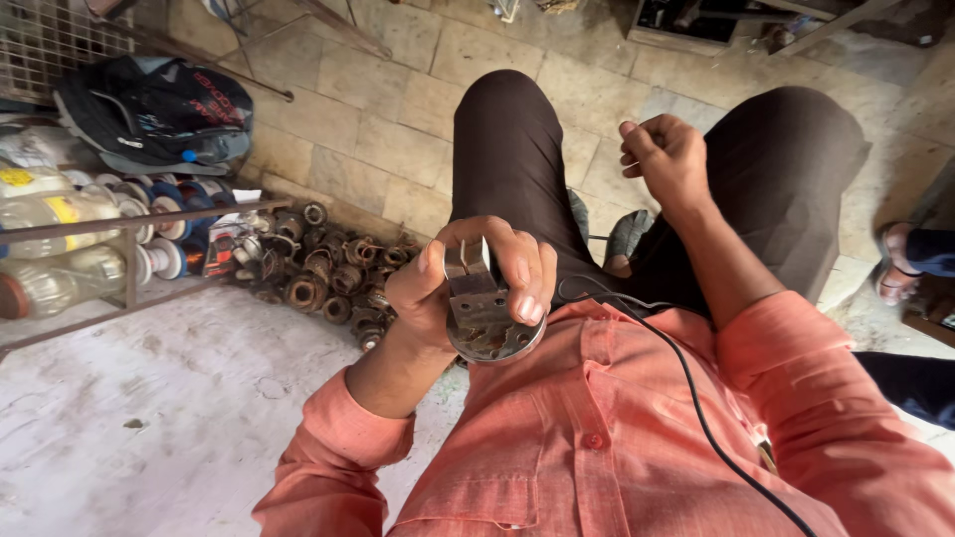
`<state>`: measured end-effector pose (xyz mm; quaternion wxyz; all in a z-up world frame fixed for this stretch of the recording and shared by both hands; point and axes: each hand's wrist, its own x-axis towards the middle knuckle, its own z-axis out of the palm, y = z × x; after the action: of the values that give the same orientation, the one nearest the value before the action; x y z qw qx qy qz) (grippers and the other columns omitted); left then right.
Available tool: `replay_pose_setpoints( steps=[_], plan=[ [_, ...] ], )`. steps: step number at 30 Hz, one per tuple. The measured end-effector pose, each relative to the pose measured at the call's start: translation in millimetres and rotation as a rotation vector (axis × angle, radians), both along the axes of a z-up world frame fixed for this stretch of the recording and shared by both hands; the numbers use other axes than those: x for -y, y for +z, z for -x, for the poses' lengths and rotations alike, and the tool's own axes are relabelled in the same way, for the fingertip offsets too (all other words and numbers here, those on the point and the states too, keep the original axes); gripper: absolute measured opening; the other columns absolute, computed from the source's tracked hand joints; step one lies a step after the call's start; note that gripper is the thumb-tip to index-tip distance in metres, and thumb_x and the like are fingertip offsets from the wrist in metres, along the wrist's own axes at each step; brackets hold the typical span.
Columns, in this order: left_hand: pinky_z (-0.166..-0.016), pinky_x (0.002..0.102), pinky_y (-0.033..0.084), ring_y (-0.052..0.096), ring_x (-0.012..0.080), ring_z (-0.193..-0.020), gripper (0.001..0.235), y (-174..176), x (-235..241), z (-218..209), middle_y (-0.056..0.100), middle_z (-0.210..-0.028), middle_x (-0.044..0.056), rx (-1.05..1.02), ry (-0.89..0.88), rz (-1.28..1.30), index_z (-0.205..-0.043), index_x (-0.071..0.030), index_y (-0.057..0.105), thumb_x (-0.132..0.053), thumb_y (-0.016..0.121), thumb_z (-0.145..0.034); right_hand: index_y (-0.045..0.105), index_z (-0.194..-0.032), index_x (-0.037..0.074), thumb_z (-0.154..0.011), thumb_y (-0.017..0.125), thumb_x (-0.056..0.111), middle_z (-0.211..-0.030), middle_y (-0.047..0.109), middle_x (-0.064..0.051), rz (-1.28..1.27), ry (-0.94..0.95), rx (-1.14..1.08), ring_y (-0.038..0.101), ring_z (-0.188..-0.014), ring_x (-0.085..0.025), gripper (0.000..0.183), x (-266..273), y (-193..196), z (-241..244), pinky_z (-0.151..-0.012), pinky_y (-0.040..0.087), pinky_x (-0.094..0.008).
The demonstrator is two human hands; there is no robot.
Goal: The person sits on the floor and uses a small metal tool to scrape and clean the surface of a cylindrical motor component. They repeatedly rotate the part and scrape different sections, then place the component into a bench-mounted vise.
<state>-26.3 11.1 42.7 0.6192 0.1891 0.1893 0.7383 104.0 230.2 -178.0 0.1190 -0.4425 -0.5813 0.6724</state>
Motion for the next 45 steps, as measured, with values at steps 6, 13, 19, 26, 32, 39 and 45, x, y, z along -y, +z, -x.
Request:
replay_pose_setpoints(
  steps=[6, 13, 19, 26, 32, 39, 45],
  plan=[
    [-0.067, 0.031, 0.053, 0.061, 0.0209, -0.080, 0.071, -7, -14, -7, 0.066, -0.083, 0.014, 0.105, -0.035, -0.043, -0.132, 0.006, 0.055, -0.060, 0.050, -0.106, 0.067, -0.112, -0.008, -0.101, 0.062, 0.005, -0.096, 0.075, -0.012, -0.175, 0.063, 0.030, 0.074, -0.080, -0.015, 0.017, -6, -20, -7, -0.067, 0.062, -0.029],
    [-0.069, 0.032, 0.053, 0.063, 0.0217, -0.081, 0.082, -6, -24, -11, 0.067, -0.084, 0.015, 0.149, -0.120, -0.051, -0.141, 0.010, 0.048, -0.064, 0.048, -0.105, 0.070, -0.121, -0.003, -0.098, 0.059, 0.001, -0.098, 0.078, -0.011, -0.178, 0.037, 0.046, 0.075, -0.079, -0.013, 0.026, -4, -19, -4, -0.067, 0.061, -0.027],
    [-0.067, 0.030, 0.052, 0.063, 0.0210, -0.079, 0.084, -2, -24, -11, 0.067, -0.083, 0.014, 0.115, -0.122, -0.056, -0.143, 0.010, 0.049, -0.065, 0.048, -0.105, 0.076, -0.109, -0.001, -0.096, 0.073, 0.011, -0.091, 0.079, -0.010, -0.191, 0.014, 0.152, 0.075, -0.076, -0.011, 0.018, -4, -2, 0, -0.065, 0.060, -0.026],
    [-0.068, 0.030, 0.052, 0.062, 0.0199, -0.078, 0.084, -1, -23, -10, 0.067, -0.082, 0.013, 0.082, -0.133, -0.049, -0.144, 0.010, 0.050, -0.064, 0.050, -0.105, 0.073, -0.109, -0.001, -0.095, 0.066, 0.008, -0.090, 0.078, -0.008, -0.166, -0.040, 0.130, 0.075, -0.076, -0.010, 0.017, -4, 0, 0, -0.064, 0.060, -0.026],
    [-0.067, 0.030, 0.052, 0.063, 0.0202, -0.079, 0.084, -2, -23, -11, 0.067, -0.083, 0.014, 0.058, -0.133, -0.046, -0.143, 0.012, 0.049, -0.063, 0.049, -0.106, 0.072, -0.112, 0.000, -0.094, 0.059, 0.003, -0.094, 0.078, -0.009, -0.162, -0.024, 0.144, 0.075, -0.077, -0.011, 0.022, -6, -6, -3, -0.066, 0.061, -0.026],
    [-0.073, 0.030, 0.051, 0.064, 0.0208, -0.084, 0.091, -4, -21, -14, 0.067, -0.088, 0.015, 0.114, -0.127, -0.009, -0.144, 0.013, 0.043, -0.068, 0.047, -0.104, 0.073, -0.111, 0.000, -0.093, 0.058, 0.002, -0.094, 0.078, -0.009, -0.147, -0.024, 0.139, 0.074, -0.078, -0.011, 0.023, -8, -10, -2, -0.066, 0.061, -0.026],
    [-0.078, 0.030, 0.051, 0.064, 0.0202, -0.086, 0.094, -8, -20, -14, 0.068, -0.090, 0.014, 0.139, -0.120, -0.031, -0.144, 0.014, 0.043, -0.071, 0.046, -0.103, 0.073, -0.110, 0.000, -0.094, 0.057, 0.002, -0.094, 0.078, -0.008, -0.116, -0.038, 0.129, 0.073, -0.077, -0.011, 0.023, -8, -13, -4, -0.066, 0.060, -0.026]
  ],
)
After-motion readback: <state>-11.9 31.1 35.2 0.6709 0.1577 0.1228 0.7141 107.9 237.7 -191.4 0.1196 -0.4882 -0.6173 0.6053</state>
